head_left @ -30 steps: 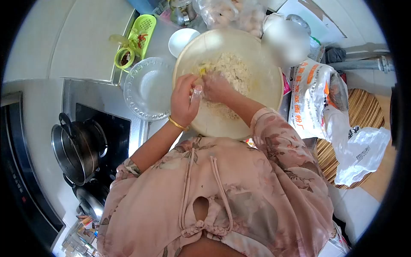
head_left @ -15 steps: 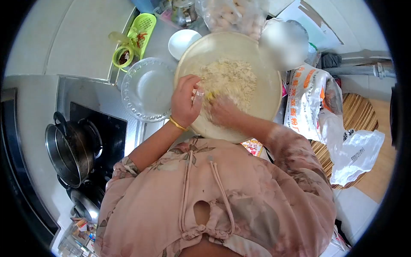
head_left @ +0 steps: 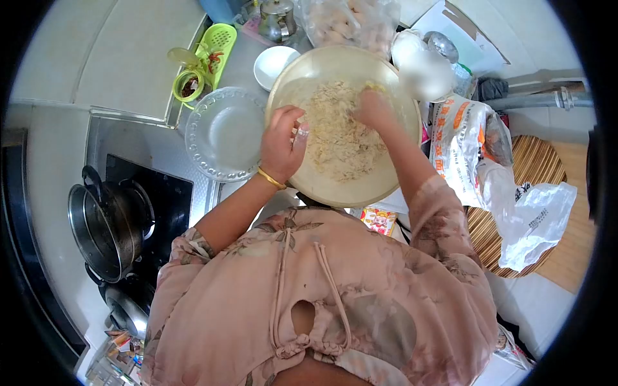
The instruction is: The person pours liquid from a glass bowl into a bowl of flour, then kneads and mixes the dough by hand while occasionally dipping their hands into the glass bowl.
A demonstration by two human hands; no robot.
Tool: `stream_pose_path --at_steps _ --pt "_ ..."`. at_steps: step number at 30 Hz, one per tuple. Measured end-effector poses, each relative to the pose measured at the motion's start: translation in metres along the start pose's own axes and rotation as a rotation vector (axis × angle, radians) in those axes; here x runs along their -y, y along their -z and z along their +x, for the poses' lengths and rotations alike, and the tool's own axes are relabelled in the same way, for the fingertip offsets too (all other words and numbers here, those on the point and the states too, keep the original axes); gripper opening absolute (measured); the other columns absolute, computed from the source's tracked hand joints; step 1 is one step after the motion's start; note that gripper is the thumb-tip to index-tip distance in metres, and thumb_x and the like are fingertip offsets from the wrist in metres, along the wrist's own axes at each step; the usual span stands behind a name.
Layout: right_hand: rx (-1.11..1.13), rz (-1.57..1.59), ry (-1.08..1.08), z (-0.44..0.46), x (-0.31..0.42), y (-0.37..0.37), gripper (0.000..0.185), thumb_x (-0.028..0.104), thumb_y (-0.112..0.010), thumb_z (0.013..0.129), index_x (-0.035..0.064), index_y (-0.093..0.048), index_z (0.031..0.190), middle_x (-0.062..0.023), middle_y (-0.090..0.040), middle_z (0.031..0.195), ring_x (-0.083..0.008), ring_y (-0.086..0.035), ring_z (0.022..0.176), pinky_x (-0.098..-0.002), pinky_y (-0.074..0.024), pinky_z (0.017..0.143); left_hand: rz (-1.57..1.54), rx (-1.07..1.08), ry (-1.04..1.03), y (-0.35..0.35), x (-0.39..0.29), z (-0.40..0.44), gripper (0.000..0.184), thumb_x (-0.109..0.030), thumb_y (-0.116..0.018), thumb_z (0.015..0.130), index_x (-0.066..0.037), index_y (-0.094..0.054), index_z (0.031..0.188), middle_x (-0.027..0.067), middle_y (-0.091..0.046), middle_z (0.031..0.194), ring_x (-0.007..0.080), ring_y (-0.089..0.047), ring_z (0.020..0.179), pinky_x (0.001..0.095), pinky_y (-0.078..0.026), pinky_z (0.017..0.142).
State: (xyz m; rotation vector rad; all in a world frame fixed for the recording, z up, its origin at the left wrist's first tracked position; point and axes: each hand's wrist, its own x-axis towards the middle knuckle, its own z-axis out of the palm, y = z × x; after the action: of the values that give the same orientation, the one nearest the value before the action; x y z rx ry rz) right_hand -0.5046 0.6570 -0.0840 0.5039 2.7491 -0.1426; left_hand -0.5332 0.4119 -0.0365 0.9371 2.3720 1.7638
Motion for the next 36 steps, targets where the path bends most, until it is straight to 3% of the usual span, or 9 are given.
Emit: stream_pose_path --at_steps 6,15,18,21,27,30,32,34,36 --pt "0.107 0.149 0.228 0.033 0.094 -0.052 0.043 0.043 -0.062 0.071 0.0043 -0.065 0.09 -0.0169 -0.064 0.092 -0.0299 -0.063 0.087 -0.041 -0.0484 0.077 0.04 -0.02 -0.089 -0.002 0.009 0.0 0.027 -0.019 -0.053 0.087 0.002 -0.053 0.104 0.0168 -0.053 0.104 0.0244 -0.057 0.074 0.0304 -0.049 0.061" --pt "0.092 -0.069 0.873 -0.099 0.03 -0.027 0.029 0.027 -0.054 0.079 0.0066 -0.057 0.1 -0.0154 -0.059 0.087 -0.0325 -0.057 0.087 -0.0441 -0.0462 0.074 0.002 0.008 -0.018 0.003 -0.002 0.001 0.025 -0.018 -0.053 0.086 0.0 -0.053 0.103 0.0175 -0.053 0.105 0.0264 -0.058 0.076 0.0328 -0.048 0.064" --pt "-0.022 -0.057 0.822 -0.061 0.047 -0.052 0.029 0.028 -0.051 0.082 0.0059 -0.055 0.101 -0.0154 -0.059 0.086 -0.0318 -0.057 0.087 -0.0422 -0.0471 0.074 0.035 0.04 -0.029 0.001 0.0 0.001 0.024 -0.019 -0.053 0.086 -0.001 -0.053 0.103 0.0178 -0.053 0.105 0.0273 -0.058 0.075 0.0341 -0.048 0.065" --pt "-0.47 -0.086 0.665 -0.015 0.074 -0.049 0.025 0.023 -0.05 0.083 0.0049 -0.057 0.099 -0.0143 -0.061 0.084 -0.032 -0.059 0.084 -0.041 -0.0489 0.071 0.077 0.048 -0.037 0.0 0.005 -0.002 0.025 -0.019 -0.053 0.086 -0.002 -0.053 0.104 0.0183 -0.053 0.105 0.028 -0.059 0.075 0.0356 -0.047 0.067" --pt "-0.259 0.482 -0.083 0.041 0.042 -0.016 0.042 0.036 -0.065 0.071 0.004 -0.059 0.097 -0.0159 -0.061 0.08 -0.0327 -0.061 0.079 -0.042 -0.0485 0.068 0.019 0.046 -0.008 0.003 -0.002 0.002 0.026 -0.019 -0.053 0.087 -0.001 -0.051 0.106 0.0182 -0.052 0.105 0.0269 -0.058 0.075 0.0352 -0.047 0.068" --pt "-0.194 0.493 -0.016 0.055 0.056 -0.008 0.043 0.036 -0.07 0.065 0.0037 -0.06 0.092 -0.0169 -0.063 0.08 -0.0321 -0.062 0.078 -0.0407 -0.0487 0.07 -0.027 0.036 -0.009 0.003 -0.001 -0.001 0.026 -0.019 -0.052 0.087 0.0 -0.052 0.106 0.0174 -0.052 0.105 0.0261 -0.058 0.075 0.0337 -0.048 0.067" --pt "-0.093 -0.02 0.344 0.034 0.096 -0.013 0.026 0.025 -0.061 0.074 0.0045 -0.064 0.09 -0.0156 -0.065 0.09 -0.0314 -0.063 0.085 -0.0429 -0.0492 0.074 -0.036 0.032 -0.003 0.003 0.0 0.0 0.026 -0.018 -0.052 0.087 0.0 -0.052 0.105 0.0168 -0.052 0.105 0.0259 -0.057 0.075 0.0326 -0.048 0.066" --pt "0.014 0.318 0.72 -0.01 0.112 -0.008 0.027 0.023 -0.06 0.074 0.0041 -0.065 0.092 -0.0131 -0.065 0.093 -0.0326 -0.062 0.089 -0.0442 -0.0475 0.078 -0.011 -0.03 -0.065 0.002 0.005 0.001 0.025 -0.018 -0.052 0.087 0.0 -0.053 0.105 0.017 -0.052 0.105 0.0261 -0.057 0.076 0.0318 -0.048 0.066" --pt "-0.272 0.213 1.066 -0.017 0.099 -0.054 0.023 0.021 -0.059 0.073 0.005 -0.064 0.09 -0.0117 -0.065 0.093 -0.0313 -0.061 0.089 -0.0448 -0.0461 0.08 -0.013 -0.046 -0.072 0.002 0.005 0.001 0.025 -0.018 -0.052 0.088 0.001 -0.053 0.104 0.0172 -0.052 0.105 0.0261 -0.057 0.077 0.0312 -0.048 0.065"
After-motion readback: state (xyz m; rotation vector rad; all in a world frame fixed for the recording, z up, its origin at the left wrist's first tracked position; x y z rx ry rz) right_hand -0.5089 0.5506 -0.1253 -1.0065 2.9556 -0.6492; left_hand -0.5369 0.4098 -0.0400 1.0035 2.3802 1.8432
